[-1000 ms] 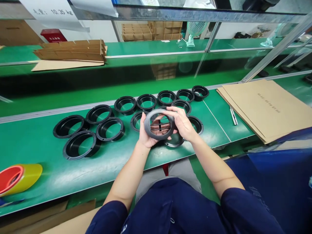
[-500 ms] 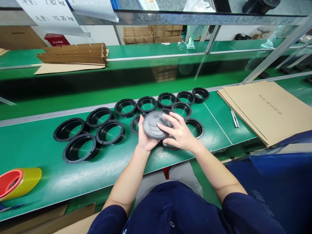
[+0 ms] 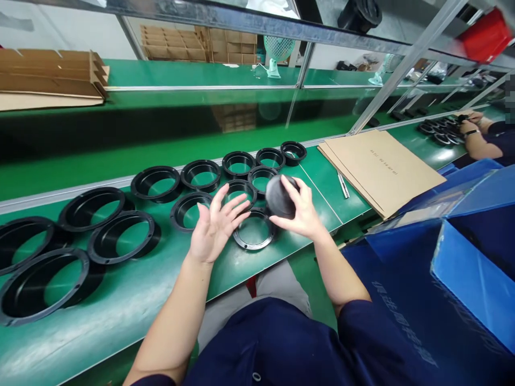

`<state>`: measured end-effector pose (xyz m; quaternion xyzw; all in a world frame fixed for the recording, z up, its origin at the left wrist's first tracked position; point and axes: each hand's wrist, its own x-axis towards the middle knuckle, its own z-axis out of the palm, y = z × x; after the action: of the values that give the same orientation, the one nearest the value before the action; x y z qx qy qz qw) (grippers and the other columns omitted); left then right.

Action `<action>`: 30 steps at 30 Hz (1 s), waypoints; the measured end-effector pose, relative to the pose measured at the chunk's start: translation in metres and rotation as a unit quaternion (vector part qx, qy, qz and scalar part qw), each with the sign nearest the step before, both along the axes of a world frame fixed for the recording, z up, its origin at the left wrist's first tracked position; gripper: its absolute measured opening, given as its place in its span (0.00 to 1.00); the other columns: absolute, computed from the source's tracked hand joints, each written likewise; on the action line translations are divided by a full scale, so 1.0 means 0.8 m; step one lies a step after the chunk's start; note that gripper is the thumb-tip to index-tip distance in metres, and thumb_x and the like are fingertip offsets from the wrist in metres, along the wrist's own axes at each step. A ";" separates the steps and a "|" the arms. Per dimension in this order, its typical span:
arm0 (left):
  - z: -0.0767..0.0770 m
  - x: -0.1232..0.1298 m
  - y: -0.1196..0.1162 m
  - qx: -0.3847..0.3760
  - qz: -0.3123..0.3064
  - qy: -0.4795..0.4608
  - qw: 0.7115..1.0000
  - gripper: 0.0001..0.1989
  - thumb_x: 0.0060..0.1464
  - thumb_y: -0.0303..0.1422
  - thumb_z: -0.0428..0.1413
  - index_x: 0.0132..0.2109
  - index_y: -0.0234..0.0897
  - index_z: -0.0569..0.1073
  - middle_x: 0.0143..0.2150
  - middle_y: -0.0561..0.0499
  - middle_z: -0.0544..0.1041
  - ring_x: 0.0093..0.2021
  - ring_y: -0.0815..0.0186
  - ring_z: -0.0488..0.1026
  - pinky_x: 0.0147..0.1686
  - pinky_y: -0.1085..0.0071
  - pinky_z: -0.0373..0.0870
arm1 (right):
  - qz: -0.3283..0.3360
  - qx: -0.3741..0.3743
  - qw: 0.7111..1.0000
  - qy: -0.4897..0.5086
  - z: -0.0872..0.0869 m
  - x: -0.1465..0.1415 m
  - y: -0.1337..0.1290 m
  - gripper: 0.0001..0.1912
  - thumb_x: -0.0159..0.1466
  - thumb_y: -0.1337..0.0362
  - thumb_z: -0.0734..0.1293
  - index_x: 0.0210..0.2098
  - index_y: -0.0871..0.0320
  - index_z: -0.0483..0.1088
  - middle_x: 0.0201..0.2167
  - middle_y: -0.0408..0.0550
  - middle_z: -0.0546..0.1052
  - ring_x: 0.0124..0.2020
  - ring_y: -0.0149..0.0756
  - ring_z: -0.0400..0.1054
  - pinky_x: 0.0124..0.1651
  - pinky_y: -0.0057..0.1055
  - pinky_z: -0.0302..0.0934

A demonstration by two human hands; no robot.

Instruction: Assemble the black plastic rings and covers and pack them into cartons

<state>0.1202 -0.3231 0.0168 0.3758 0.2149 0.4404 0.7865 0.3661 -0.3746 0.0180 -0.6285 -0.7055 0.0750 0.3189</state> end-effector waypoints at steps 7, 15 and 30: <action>0.003 -0.001 0.007 -0.020 0.014 0.009 1.000 0.39 0.62 0.61 0.51 0.68 0.40 0.66 0.63 0.37 0.74 0.62 0.46 0.73 0.63 0.48 0.70 | -0.029 -0.099 0.992 -0.066 -0.045 0.046 -0.016 0.53 0.59 0.36 0.71 0.75 0.48 0.52 0.73 0.63 0.49 0.73 0.65 0.44 0.68 0.65 0.53; -0.001 0.000 0.013 -0.030 0.041 0.032 0.998 0.33 0.64 0.57 0.51 0.63 0.37 0.72 0.60 0.38 0.77 0.60 0.48 0.75 0.58 0.53 0.76 | -0.025 -0.159 0.978 -0.134 -0.005 0.083 -0.021 0.48 0.68 0.35 0.59 0.77 0.54 0.45 0.78 0.60 0.38 0.78 0.63 0.31 0.74 0.65 0.37; -0.020 0.005 0.027 0.037 0.124 0.046 0.990 0.24 0.58 0.50 0.62 0.52 0.36 0.78 0.52 0.42 0.80 0.52 0.57 0.78 0.50 0.64 0.79 | -0.218 -0.069 0.971 0.072 -0.044 0.118 0.006 0.38 0.64 0.32 0.62 0.54 0.59 0.76 0.70 0.64 0.63 0.73 0.57 0.52 0.73 0.58 0.48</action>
<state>0.1243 -0.3016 0.0004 0.3947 0.2800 0.5244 0.7005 0.4602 -0.3700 -0.0170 -0.7804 -0.5200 0.0970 0.3334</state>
